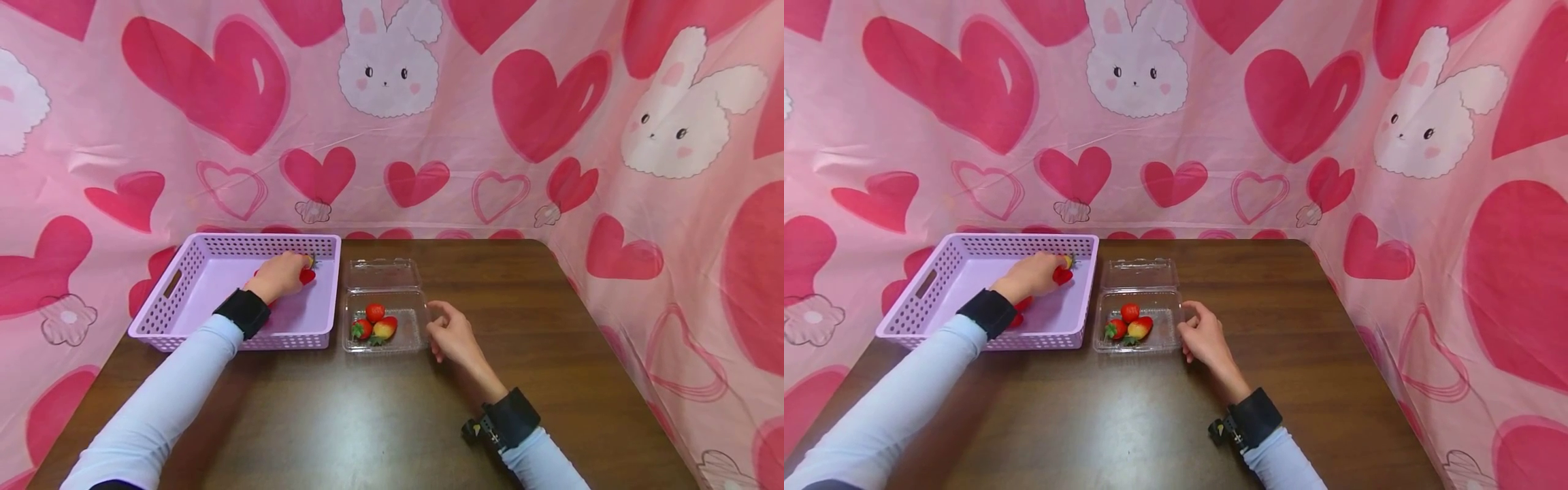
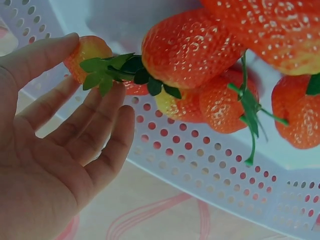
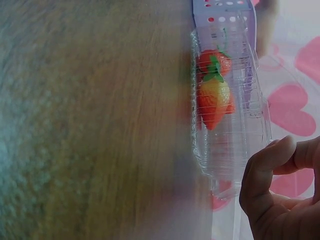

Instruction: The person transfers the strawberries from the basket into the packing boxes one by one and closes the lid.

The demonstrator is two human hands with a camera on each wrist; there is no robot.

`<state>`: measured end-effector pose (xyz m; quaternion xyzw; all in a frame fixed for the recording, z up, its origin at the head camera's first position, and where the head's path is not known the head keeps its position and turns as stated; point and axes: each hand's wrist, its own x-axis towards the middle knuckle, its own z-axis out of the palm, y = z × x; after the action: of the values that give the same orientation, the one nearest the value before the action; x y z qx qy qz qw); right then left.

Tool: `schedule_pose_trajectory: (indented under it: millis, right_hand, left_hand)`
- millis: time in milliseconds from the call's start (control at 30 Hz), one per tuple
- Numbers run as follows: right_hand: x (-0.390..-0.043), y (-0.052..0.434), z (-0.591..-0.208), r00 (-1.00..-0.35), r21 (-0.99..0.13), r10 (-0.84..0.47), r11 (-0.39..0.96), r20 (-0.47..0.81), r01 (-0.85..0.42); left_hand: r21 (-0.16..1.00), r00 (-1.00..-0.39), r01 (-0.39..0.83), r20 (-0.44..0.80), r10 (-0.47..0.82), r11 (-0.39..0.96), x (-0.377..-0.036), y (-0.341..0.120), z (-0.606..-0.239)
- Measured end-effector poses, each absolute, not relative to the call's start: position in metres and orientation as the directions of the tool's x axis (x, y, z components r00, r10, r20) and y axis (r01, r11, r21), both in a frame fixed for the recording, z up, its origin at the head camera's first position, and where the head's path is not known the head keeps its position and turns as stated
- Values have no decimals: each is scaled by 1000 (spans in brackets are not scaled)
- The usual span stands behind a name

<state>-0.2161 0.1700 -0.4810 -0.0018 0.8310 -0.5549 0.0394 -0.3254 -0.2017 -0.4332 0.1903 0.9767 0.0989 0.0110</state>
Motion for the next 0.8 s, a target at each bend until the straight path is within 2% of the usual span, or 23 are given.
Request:
schedule_pose_trajectory:
  millis: [500, 800]
  right_hand:
    - [-216, 169, -482, -997, -925, -49, 378, -68, 45]
    - [-217, 171, -483, -995, -920, -47, 387, -87, 62]
  left_hand:
    - [244, -928, 364, 6, 374, 899, -318, -196, -418]
    - [198, -916, 397, 29, 400, 896, -308, -188, -409]
